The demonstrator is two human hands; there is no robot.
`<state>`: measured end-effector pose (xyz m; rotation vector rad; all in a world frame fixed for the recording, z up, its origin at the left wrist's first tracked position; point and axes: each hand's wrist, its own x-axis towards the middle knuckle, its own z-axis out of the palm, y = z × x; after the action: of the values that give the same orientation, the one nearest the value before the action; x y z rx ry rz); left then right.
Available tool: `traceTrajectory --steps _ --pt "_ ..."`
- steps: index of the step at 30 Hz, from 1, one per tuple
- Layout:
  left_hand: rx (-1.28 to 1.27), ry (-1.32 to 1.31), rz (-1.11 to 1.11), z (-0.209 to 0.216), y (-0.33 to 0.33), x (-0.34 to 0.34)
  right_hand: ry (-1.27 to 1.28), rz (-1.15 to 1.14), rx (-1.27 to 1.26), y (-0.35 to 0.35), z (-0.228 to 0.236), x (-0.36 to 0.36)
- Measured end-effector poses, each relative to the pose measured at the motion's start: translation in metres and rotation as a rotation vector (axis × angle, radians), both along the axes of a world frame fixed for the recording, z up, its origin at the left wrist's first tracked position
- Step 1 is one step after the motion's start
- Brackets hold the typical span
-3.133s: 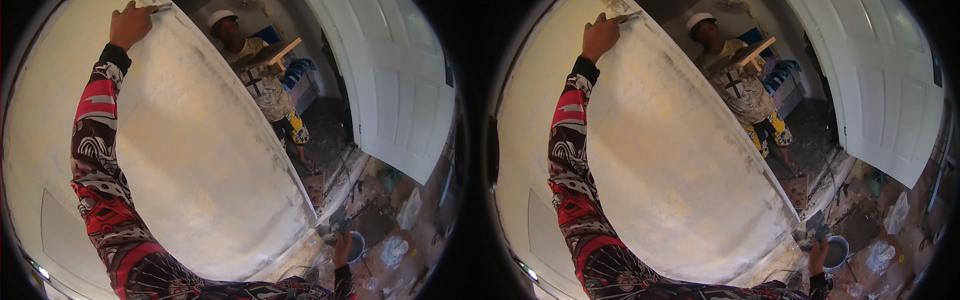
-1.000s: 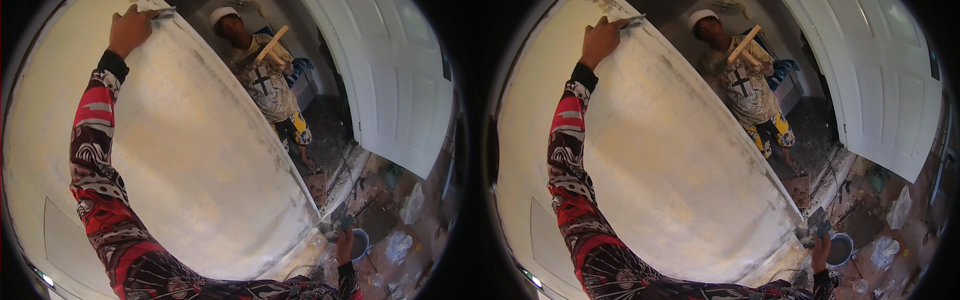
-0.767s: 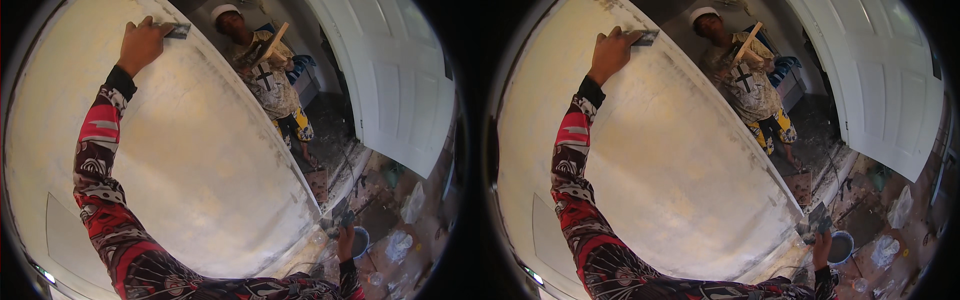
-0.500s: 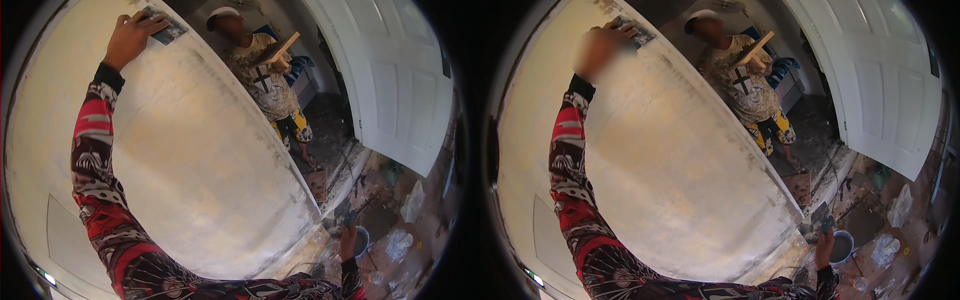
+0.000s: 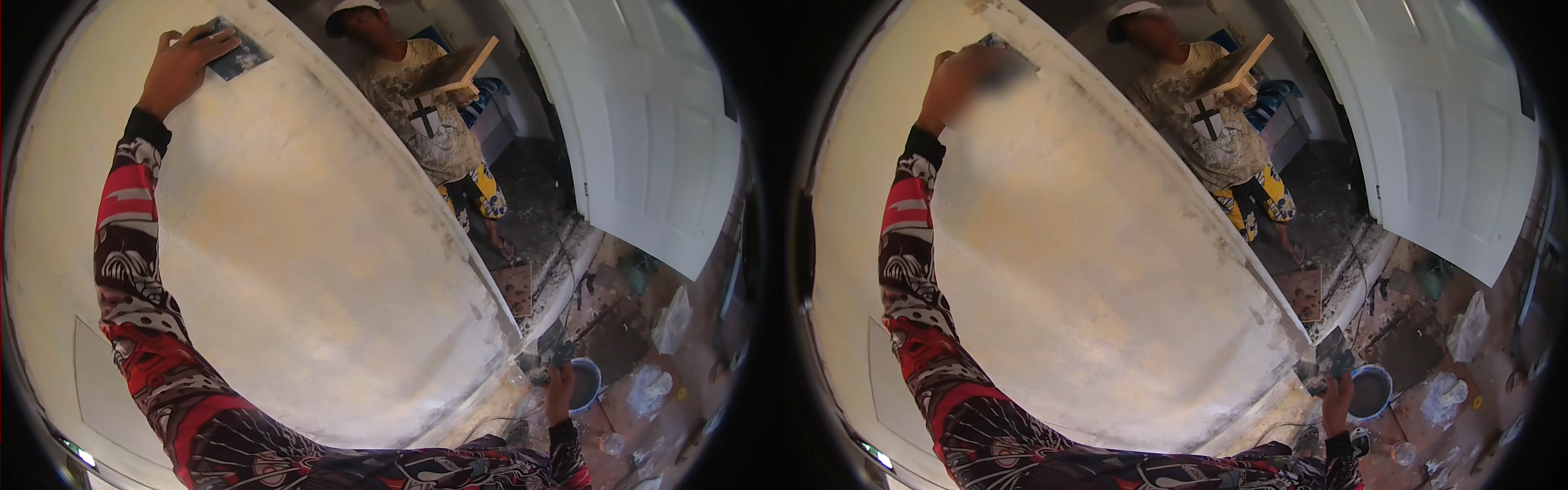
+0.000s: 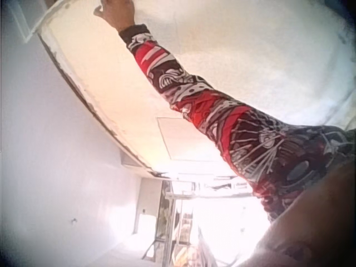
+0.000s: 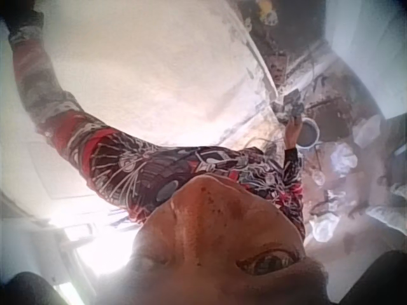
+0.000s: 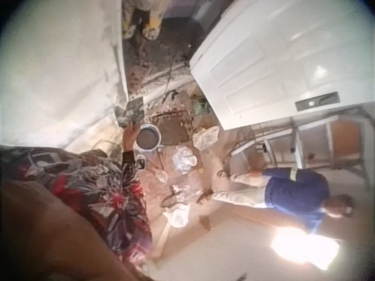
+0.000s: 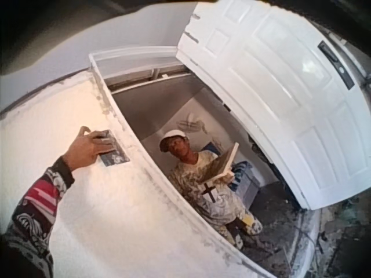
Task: The person holds putty knives, loads plaster mixture, and applies and smooths the compound along the upper edge and surface of a wall.
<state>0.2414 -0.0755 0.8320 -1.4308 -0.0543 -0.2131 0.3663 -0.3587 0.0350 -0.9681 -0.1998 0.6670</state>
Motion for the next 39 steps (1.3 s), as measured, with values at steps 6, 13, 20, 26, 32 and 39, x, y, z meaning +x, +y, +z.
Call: traceTrajectory --steps 6,13,20,26,32,39 --pt "0.131 -0.254 -0.245 0.017 -0.010 0.030 -0.069 0.012 0.013 -0.006 -0.013 0.007" --pt "-0.016 -0.349 0.009 -0.018 -0.002 0.053 -0.032 -0.010 -0.022 -0.011 0.005 0.008" --pt "-0.032 -0.181 -0.063 -0.060 0.001 0.067 0.008 0.039 -0.015 -0.002 0.002 0.005" --pt "-0.100 -0.043 -0.034 -0.084 -0.006 0.052 -0.055 0.053 -0.024 -0.007 -0.014 0.010" --pt "-0.128 -0.004 -0.062 -0.054 -0.022 0.039 0.007 0.010 -0.014 -0.014 -0.001 0.006" --pt "0.040 -0.050 -0.062 -0.009 0.018 0.032 -0.071 0.026 -0.055 -0.009 -0.013 0.007"
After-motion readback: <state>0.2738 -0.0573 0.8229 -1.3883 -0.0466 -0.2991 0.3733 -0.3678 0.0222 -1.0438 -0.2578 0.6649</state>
